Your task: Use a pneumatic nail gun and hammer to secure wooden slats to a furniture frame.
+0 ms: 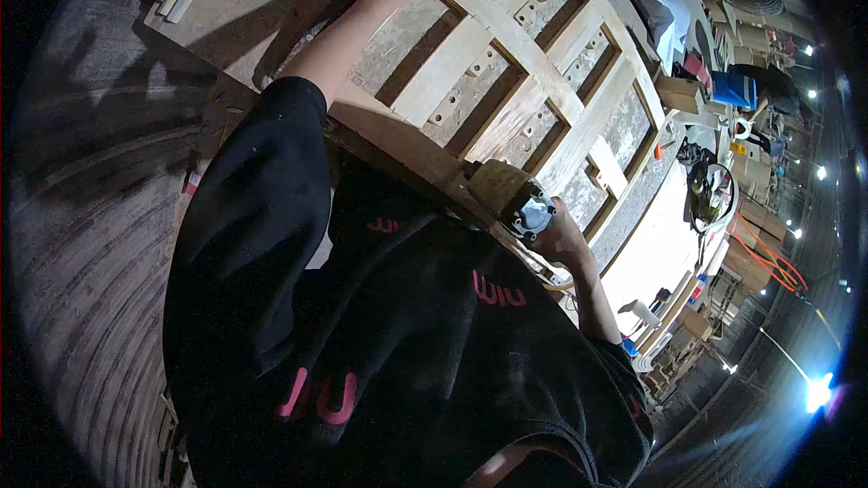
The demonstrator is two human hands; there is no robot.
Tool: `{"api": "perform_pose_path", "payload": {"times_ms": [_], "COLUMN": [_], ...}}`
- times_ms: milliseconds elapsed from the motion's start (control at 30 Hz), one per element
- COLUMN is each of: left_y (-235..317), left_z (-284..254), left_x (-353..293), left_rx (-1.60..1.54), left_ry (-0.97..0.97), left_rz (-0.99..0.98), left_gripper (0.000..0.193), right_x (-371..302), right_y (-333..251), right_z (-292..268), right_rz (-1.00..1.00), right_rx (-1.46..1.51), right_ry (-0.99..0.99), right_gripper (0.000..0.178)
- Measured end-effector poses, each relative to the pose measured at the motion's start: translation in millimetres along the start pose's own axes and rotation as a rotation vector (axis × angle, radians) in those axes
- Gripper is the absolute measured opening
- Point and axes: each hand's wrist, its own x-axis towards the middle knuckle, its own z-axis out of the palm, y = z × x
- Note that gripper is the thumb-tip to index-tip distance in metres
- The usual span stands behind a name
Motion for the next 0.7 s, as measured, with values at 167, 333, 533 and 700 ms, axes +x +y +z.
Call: {"api": "perform_pose_path", "payload": {"times_ms": [167,333,533,700], "left_y": [-3.5,-3.5,-9.0,-5.2], "left_z": [3.2,3.8,7.3,7.9], "left_x": [-0.2,0.2,1.1,2.1], "left_rx": [-0.004,0.046,0.041,0.014], "left_ry": [0.069,0.0,0.04,0.003], "left_rz": [0.076,0.005,0.094,0.033], "left_gripper": [0.019,0.019,0.02,0.02], "right_x": [7.9,7.8,6.0,2.7], "right_y": [10.6,9.6,11.6,25.4], "right_z": [7.2,7.1,5.2,8.2], "right_rz": [-0.157,-0.07,-0.072,-0.082], "right_rx": [-0.003,0.046,0.022,-0.015], "right_ry": [0.055,0.015,0.001,0.013], "right_gripper": [0.029,0.026,0.027,0.027]}}
